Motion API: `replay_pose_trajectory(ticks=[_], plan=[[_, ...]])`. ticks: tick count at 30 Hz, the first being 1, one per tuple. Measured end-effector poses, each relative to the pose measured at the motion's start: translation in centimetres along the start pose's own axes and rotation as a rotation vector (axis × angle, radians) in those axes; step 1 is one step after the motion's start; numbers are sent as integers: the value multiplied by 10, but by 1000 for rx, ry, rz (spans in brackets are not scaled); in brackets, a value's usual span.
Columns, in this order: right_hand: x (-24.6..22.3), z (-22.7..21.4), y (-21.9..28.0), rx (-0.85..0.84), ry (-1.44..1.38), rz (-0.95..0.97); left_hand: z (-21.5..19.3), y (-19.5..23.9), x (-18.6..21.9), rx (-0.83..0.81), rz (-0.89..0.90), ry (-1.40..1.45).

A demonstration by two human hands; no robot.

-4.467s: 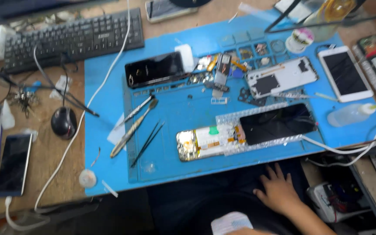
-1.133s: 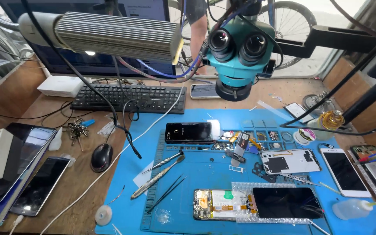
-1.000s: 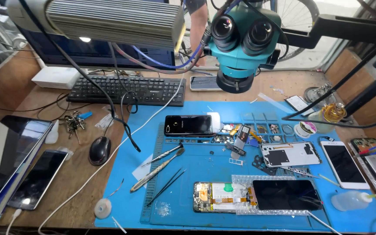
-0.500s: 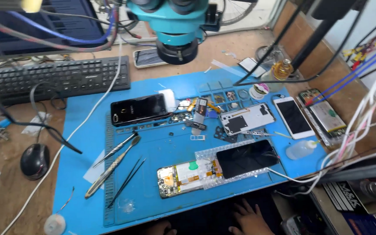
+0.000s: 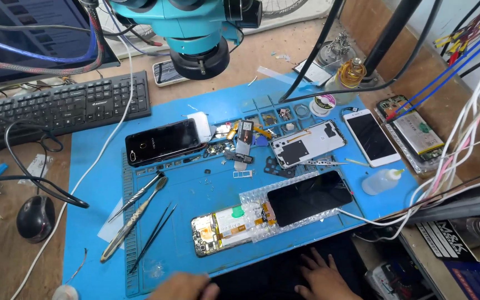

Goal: The person uses tweezers to adjust small components on a disassembled smartphone motherboard. They then place a replacement screen on the workbench and continue to manipulate the phone's internal parts.

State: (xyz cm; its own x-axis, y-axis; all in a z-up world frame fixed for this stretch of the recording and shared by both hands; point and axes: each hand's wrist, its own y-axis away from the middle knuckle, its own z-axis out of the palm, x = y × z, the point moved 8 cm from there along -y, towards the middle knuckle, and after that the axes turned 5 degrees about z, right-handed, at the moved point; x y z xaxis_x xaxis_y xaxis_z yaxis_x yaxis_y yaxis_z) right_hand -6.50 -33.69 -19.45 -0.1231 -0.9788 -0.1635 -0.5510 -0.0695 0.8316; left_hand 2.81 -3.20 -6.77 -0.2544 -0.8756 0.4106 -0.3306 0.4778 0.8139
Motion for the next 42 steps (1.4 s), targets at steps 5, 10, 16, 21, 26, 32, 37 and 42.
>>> replay_pose_trajectory(ticks=[5,10,16,21,26,32,37,42], plan=[[4,0,0,-64,-20,1,-59,62,21,1349,237,-255],[12,6,-8,-142,-25,22,-60,18,5,1141,201,-274],[20,15,-25,-115,-54,18,-61,-8,-24,970,79,-220],[16,12,-19,-201,-4,42,-54,-27,-40,784,-52,-276],[17,11,-19,-214,-10,47,-50,-35,-49,837,-15,-355],[19,14,-21,-181,-1,59,-50,-36,-51,895,31,-409],[23,24,-29,-154,5,44,-54,-30,-45,739,-32,-297],[18,15,-21,-199,-5,68,-59,-20,-37,860,35,-288]])
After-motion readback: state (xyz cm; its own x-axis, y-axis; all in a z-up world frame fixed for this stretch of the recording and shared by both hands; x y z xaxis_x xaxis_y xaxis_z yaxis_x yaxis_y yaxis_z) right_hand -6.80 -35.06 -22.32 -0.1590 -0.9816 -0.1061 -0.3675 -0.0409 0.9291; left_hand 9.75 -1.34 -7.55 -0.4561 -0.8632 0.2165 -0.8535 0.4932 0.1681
